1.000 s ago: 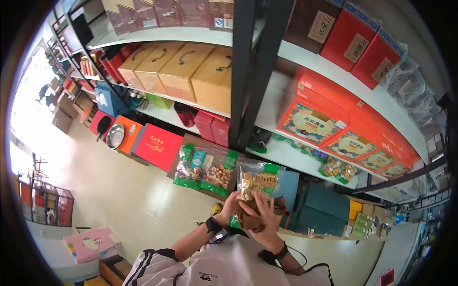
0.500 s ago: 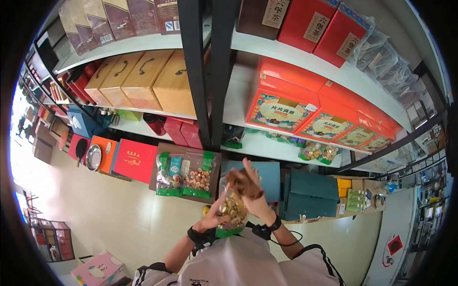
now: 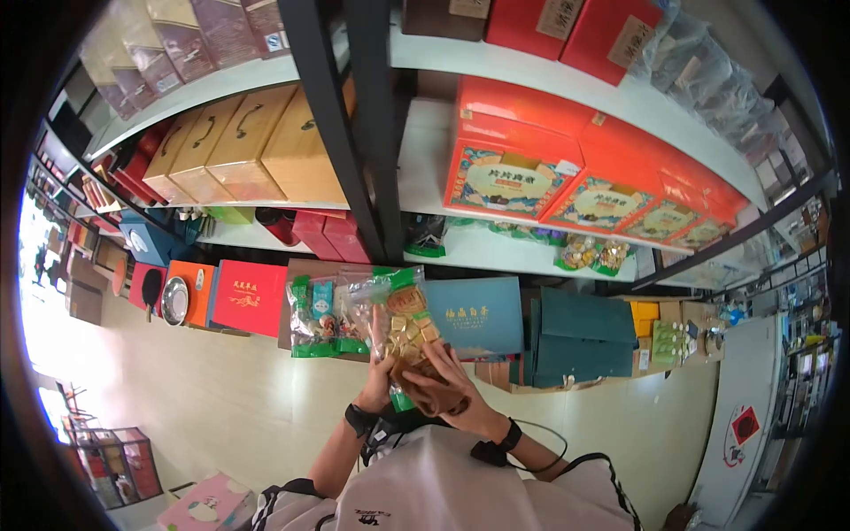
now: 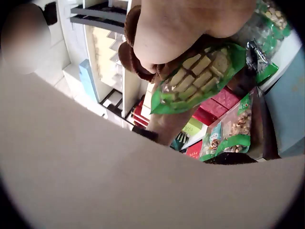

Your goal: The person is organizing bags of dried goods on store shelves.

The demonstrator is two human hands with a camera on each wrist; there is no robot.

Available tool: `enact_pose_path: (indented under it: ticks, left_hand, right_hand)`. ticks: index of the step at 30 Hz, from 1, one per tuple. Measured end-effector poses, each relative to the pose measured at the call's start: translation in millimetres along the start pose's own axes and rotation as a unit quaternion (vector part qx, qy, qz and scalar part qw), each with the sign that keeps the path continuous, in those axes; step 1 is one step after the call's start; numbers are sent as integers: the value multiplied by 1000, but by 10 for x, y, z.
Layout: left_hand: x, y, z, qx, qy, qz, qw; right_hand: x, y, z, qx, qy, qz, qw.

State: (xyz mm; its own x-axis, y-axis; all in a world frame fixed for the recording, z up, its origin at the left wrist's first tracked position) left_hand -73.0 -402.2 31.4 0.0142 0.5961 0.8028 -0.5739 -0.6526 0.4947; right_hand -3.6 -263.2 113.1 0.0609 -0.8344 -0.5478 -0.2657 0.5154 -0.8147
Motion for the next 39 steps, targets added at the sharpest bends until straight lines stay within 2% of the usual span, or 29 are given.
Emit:
enact_pose_path:
  ticks: [1,2,4,5,6,7,8,9,10,12,14,15,16,17,19,20,22,24,26,27,28,29,30,31,34,36,37,38,39]
  left_hand:
    - [-327,-125,-70,124,-132,-274,945]
    - [-323,-148,-73,112,-135,-279,944]
    - [-211,-301,-169,-42,-107,-40,993]
    - [460,-26,-83,5,-76,-91,993]
    - [326,-86,-130,-2,-79,-94,992]
    - [56,-211,-190,-21,-102,-78,992]
    - [-132,-268,-253,-38,-125,-63,989]
    - [-312,-287,-283,-91,-72,-48,992]
    - [273,-57,-186,-26,-36,-56,997]
    - [160,-114,-237,-56,-43,-107,992]
    - [772,59,-127,35,-149,-264,952]
    - [709,-47,-148,87,-197,-341,915]
    - [433,-289,-170,22,-215,-278,936]
    - [385,-374,-84,13,-201,-318,926]
    - [297,-492,18,5,-186,-361,914]
    - [83,-601,2,-69,-118,-351,926]
    - [-114,-735,10,-140,-44,-332,932]
    - [20,-425,6,60,-101,-273,955]
    - [329,-226,42,33,-96,-296,950]
    - [544,-101,88,44,-62,-184,980]
    - [608,-19,128,59,-26,-70,995]
    - [119,-149,88,29,0,-109,994]
    - [-27,-157,34,36,4,-109,993]
    - [-159,-190,-1,23,39,-54,998]
    - [-20,-207,-127,26,37,15,999]
    - [255,-308,-118,25,53,115,992]
    - [147,-372,-118,86,88,91,988]
    - [107,-511,-146,87,88,92,988]
    - [129,-498,-145,151,90,15,984]
  right_hand:
    - [-41,-88,-34,-22,-46,52,997]
    - [-22,-115,-26,-39,-88,101,990]
    - [43,332,-31,-30,-28,123,992]
    - [-27,617,-100,48,35,8,998]
    - [-82,806,-111,123,99,-109,981]
    - [-16,627,-116,55,66,-124,989]
    - [97,705,42,72,124,-215,966]
    - [-10,330,8,9,59,-63,996]
    - [-82,-17,-17,-55,-7,92,994]
    - [-100,150,-19,-50,19,62,997]
    - [-170,473,-115,-29,115,53,992]
    - [-214,735,-215,45,123,-64,989]
    - [-228,933,-283,116,127,-182,968]
    - [-255,937,-328,115,128,-185,968]
    - [-323,818,-423,81,128,-172,973]
    - [-363,708,-403,80,129,-175,973]
    - [-395,-96,-396,-111,-10,84,990]
    - [-240,6,-354,-118,-23,140,983]
    - [-245,530,-302,63,86,-104,989]
    - [-45,670,-147,40,86,-109,990]
    - [266,573,28,116,-43,-487,865]
    - [139,369,75,-2,-33,-169,985]
    - [105,148,124,-124,-15,169,978]
    - [46,75,131,-125,-18,168,978]
    - [-117,67,100,-85,6,128,988]
    - [-178,495,200,76,103,-112,985]
    - [-128,743,306,156,149,-230,949]
    - [6,890,406,155,148,-228,950]
    - [297,1262,621,270,174,-418,850]
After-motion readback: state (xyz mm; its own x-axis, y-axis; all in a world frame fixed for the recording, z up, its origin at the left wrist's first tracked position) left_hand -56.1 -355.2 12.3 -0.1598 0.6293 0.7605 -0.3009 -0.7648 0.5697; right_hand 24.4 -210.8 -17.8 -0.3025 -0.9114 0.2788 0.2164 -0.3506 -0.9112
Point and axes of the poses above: each hand's wrist, its own z-axis away from the middle knuckle, its own x-axis out of the palm, y = z × x, the point moved 8 cm from there along -z, towards the middle knuckle, and after that the axes turned 12 degrees about z, right-handed, at the moved point
